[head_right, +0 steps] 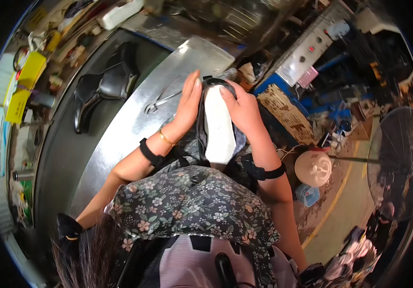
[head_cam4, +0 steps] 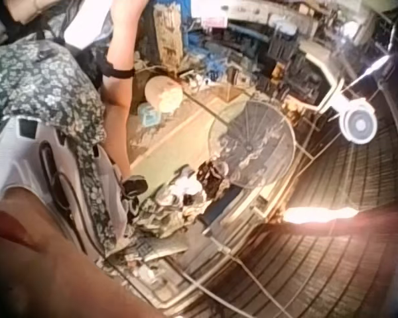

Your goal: Assembling shoe components on a conveyor belt in a factory setting.

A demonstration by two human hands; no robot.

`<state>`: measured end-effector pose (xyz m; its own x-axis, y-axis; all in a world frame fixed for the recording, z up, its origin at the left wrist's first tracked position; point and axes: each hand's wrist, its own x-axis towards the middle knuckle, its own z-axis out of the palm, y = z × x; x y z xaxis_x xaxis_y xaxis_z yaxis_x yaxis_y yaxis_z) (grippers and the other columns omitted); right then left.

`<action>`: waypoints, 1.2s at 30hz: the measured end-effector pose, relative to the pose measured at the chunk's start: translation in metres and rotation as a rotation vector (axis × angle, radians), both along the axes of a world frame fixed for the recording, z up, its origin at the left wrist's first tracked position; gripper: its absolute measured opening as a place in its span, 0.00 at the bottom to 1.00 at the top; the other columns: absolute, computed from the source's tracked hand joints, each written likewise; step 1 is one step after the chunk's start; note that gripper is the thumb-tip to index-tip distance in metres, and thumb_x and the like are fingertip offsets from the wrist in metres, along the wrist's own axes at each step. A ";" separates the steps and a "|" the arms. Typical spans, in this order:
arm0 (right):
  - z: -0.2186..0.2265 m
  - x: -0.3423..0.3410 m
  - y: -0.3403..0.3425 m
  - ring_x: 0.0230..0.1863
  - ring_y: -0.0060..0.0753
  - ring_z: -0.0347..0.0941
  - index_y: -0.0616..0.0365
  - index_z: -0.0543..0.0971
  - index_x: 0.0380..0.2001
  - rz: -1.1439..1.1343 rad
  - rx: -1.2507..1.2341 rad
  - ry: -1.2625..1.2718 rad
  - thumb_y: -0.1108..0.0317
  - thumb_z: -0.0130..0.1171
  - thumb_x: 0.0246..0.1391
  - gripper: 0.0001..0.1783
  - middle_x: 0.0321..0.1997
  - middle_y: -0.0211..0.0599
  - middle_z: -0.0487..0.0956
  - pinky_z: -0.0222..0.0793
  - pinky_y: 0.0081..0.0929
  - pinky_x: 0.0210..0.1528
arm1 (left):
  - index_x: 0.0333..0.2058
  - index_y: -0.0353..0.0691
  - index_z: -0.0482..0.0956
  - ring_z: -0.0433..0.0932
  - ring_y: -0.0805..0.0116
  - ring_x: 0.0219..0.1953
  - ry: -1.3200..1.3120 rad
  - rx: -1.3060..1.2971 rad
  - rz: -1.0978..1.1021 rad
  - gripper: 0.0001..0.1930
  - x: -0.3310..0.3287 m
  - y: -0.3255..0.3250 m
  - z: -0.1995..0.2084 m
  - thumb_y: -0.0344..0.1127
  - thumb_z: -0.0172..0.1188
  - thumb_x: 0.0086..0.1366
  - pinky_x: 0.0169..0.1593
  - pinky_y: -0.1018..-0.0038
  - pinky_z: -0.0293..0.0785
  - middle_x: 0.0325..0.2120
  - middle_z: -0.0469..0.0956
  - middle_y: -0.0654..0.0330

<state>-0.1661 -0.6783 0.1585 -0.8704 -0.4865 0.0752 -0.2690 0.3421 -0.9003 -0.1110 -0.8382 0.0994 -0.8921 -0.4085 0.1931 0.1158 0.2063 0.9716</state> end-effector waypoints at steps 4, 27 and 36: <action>-0.037 0.048 0.048 0.53 0.24 0.70 0.67 0.65 0.63 -0.042 -0.052 -0.070 0.67 0.58 0.61 0.29 0.57 0.40 0.75 0.65 0.23 0.56 | 0.64 0.36 0.59 0.67 0.56 0.60 -0.024 0.062 -0.348 0.39 -0.007 0.001 0.017 0.39 0.68 0.58 0.64 0.66 0.61 0.57 0.70 0.47; -0.063 0.022 0.065 0.40 0.65 0.75 0.66 0.72 0.53 -0.175 0.721 0.241 0.56 0.38 0.67 0.25 0.39 0.62 0.79 0.72 0.52 0.43 | 0.54 0.40 0.69 0.66 0.48 0.60 -0.111 -0.180 -0.422 0.33 -0.054 0.046 0.001 0.42 0.67 0.49 0.63 0.62 0.62 0.53 0.70 0.48; -0.106 0.091 0.099 0.67 0.53 0.59 0.69 0.54 0.68 -0.112 0.171 -0.090 0.56 0.33 0.70 0.32 0.69 0.60 0.58 0.53 0.34 0.67 | 0.54 0.39 0.68 0.69 0.47 0.55 -0.113 -0.173 -0.372 0.33 -0.038 0.035 0.006 0.40 0.69 0.48 0.59 0.64 0.66 0.50 0.72 0.46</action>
